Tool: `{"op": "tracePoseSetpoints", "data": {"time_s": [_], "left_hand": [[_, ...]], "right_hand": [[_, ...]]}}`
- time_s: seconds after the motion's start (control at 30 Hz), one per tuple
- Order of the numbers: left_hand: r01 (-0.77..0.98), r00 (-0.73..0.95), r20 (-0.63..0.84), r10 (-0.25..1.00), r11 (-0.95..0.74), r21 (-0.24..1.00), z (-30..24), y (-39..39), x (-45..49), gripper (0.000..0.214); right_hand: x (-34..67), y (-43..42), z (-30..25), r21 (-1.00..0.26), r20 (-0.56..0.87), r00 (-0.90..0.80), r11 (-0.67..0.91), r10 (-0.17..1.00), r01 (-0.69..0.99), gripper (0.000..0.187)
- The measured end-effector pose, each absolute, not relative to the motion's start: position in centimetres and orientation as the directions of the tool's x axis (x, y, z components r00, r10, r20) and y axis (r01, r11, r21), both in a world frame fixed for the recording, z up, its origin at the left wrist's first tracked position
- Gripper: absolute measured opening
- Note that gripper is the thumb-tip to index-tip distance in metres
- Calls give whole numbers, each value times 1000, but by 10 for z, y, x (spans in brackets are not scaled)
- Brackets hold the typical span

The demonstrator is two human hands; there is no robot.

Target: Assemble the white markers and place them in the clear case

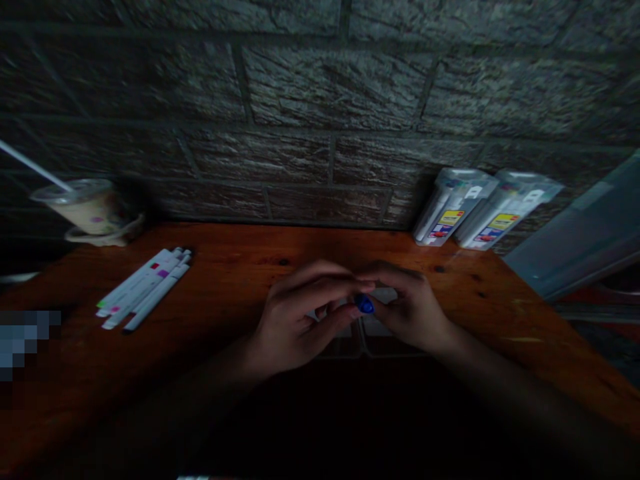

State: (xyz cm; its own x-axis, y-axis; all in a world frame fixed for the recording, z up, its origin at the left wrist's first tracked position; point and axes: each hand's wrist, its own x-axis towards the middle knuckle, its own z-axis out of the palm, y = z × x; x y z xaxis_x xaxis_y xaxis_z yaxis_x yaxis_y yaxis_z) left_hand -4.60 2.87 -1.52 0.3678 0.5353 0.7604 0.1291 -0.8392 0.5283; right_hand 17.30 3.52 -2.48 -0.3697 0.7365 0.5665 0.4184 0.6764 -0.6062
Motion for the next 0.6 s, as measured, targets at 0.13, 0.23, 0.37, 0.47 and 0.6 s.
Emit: {"op": "tracePoseSetpoints", "data": {"time_s": [0.13, 0.23, 0.37, 0.47, 0.6], "left_hand": [[138, 382, 761, 524, -847, 514, -16, 29, -48, 35], [129, 385, 768, 512, -854, 505, -16, 28, -49, 36], [123, 391, 765, 512, -853, 507, -15, 27, -48, 37], [124, 388, 764, 516, -851, 511, -14, 26, -48, 36], [135, 391, 757, 523, -846, 515, -15, 27, -47, 33]], "right_hand": [[174, 36, -25, -596, 568, -383, 686, 728, 418, 15], [175, 37, -26, -597, 575, -386, 693, 721, 405, 16], [174, 37, -25, -590, 597, -378, 707, 707, 391, 18], [174, 36, -22, -594, 591, -378, 702, 712, 392, 18], [173, 36, -21, -587, 594, -383, 707, 708, 395, 18]]}}
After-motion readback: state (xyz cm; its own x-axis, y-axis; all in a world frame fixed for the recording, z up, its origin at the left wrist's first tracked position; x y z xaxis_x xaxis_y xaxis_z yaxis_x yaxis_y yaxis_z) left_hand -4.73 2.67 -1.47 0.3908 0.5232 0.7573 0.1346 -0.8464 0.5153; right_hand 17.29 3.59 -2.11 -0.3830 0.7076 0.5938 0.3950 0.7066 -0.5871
